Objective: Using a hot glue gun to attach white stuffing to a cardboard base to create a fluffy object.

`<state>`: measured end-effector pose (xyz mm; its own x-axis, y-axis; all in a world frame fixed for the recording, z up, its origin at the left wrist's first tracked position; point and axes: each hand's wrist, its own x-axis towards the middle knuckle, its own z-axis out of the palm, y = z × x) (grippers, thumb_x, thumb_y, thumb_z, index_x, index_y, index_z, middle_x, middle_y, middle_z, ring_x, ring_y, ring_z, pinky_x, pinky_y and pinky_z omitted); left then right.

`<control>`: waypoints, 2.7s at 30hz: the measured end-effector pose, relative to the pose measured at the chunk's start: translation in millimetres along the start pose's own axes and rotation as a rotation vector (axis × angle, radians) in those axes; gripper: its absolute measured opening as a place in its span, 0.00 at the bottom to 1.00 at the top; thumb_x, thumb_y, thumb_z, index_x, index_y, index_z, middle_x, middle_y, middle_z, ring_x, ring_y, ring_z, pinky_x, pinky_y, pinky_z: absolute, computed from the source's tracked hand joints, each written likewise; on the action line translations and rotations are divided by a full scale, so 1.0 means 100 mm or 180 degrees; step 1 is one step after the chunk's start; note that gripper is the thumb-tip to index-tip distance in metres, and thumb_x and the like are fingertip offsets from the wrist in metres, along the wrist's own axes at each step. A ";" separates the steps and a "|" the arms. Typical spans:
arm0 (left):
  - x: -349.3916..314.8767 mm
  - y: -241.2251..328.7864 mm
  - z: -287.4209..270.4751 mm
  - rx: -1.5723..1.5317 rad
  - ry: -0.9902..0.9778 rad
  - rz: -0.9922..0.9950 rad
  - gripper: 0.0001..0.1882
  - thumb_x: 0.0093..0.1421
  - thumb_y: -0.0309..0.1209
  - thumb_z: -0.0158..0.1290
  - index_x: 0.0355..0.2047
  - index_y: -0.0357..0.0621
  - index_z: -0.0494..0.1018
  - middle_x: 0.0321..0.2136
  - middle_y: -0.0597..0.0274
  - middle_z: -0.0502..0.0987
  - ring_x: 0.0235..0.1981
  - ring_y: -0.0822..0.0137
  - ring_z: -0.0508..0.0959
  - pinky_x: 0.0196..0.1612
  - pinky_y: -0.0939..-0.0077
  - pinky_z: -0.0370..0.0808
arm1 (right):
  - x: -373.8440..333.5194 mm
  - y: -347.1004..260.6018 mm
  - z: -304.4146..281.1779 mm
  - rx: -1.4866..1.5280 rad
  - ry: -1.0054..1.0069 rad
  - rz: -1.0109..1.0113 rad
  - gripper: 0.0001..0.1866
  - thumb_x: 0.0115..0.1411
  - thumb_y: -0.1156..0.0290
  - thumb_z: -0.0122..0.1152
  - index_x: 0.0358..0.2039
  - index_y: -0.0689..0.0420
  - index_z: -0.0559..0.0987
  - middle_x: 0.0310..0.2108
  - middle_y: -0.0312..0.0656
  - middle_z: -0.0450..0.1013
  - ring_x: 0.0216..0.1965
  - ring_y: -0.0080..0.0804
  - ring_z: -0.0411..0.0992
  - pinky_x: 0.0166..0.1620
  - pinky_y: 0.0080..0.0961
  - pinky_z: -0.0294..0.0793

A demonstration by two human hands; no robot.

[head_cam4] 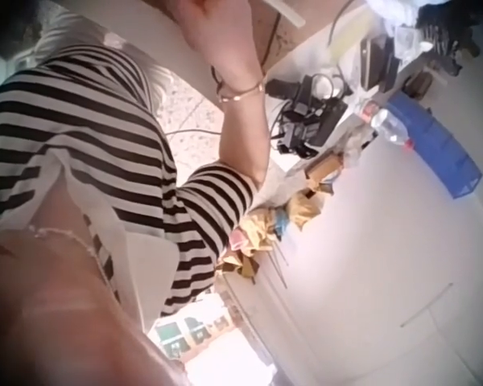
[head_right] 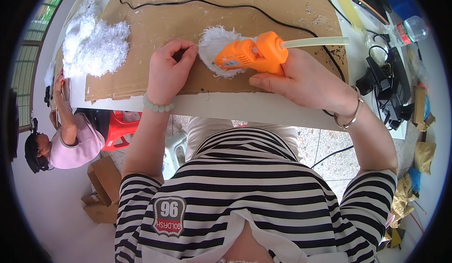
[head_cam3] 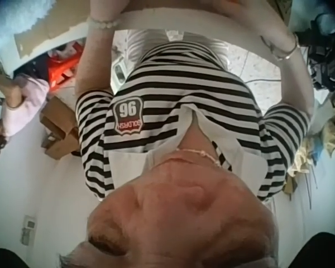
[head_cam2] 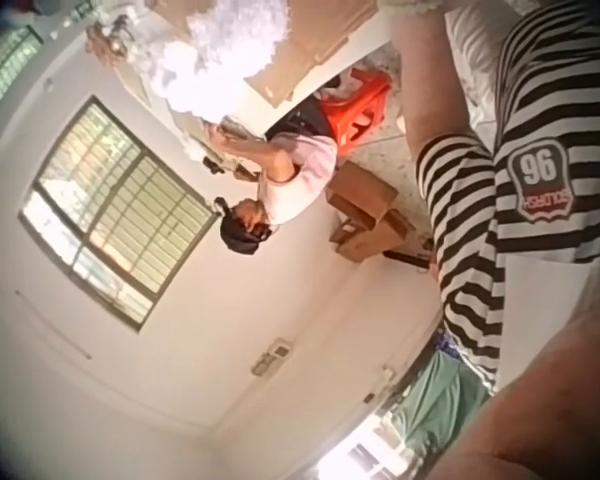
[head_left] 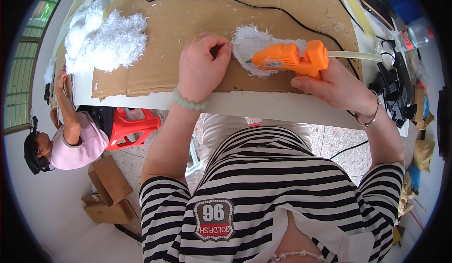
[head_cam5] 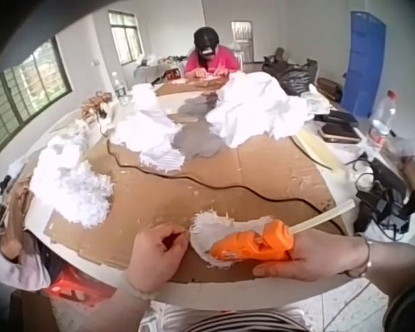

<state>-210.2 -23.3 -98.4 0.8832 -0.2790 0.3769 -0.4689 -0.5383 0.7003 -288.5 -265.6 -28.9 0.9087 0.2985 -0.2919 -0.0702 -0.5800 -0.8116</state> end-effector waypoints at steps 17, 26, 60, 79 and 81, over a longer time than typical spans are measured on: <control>0.01 0.07 0.02 -0.0125 -0.0069 0.0054 0.03 0.49 0.25 0.56 0.21 0.40 0.75 0.19 0.57 0.74 0.24 0.58 0.72 0.30 0.67 0.69 | -0.07 0.22 -0.03 0.1041 0.0311 -0.0016 0.13 0.63 0.61 0.54 0.33 0.59 0.74 0.23 0.33 0.69 0.26 0.18 0.66 0.31 0.17 0.66; 0.09 0.19 0.07 -0.0098 -0.0438 0.0486 0.03 0.50 0.24 0.56 0.26 0.39 0.77 0.20 0.57 0.75 0.24 0.58 0.73 0.32 0.69 0.71 | 0.12 0.39 0.00 0.1847 0.0765 -0.0469 0.20 0.66 0.54 0.47 0.32 0.61 0.74 0.29 0.36 0.72 0.33 0.23 0.71 0.41 0.21 0.72; 0.02 0.25 -0.13 0.1232 -0.0569 0.1112 0.10 0.51 0.17 0.51 0.34 0.38 0.77 0.27 0.54 0.75 0.32 0.55 0.74 0.41 0.67 0.69 | 0.17 0.56 0.03 0.2279 0.0630 -0.0604 0.20 0.65 0.54 0.50 0.34 0.61 0.74 0.32 0.37 0.71 0.36 0.25 0.71 0.42 0.22 0.74; 0.04 0.19 -0.02 0.0837 -0.0381 0.1061 0.09 0.51 0.18 0.50 0.33 0.38 0.76 0.25 0.55 0.75 0.31 0.56 0.75 0.43 0.64 0.68 | 0.06 0.41 -0.08 0.1743 -0.0126 -0.0217 0.18 0.62 0.58 0.55 0.44 0.59 0.71 0.32 0.36 0.72 0.33 0.21 0.71 0.38 0.19 0.74; 0.04 0.20 -0.02 0.0842 -0.0408 0.0995 0.08 0.52 0.20 0.52 0.33 0.38 0.76 0.24 0.55 0.75 0.29 0.56 0.75 0.43 0.63 0.68 | 0.07 0.37 -0.09 0.1663 -0.0137 -0.0099 0.18 0.62 0.58 0.55 0.44 0.59 0.71 0.32 0.36 0.72 0.32 0.20 0.71 0.37 0.19 0.74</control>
<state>-215.9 -33.2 -81.9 0.7005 -0.5488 0.4562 -0.7109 -0.5929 0.3783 -280.8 -291.8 -56.4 0.8966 0.3469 -0.2753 -0.2493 -0.1182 -0.9612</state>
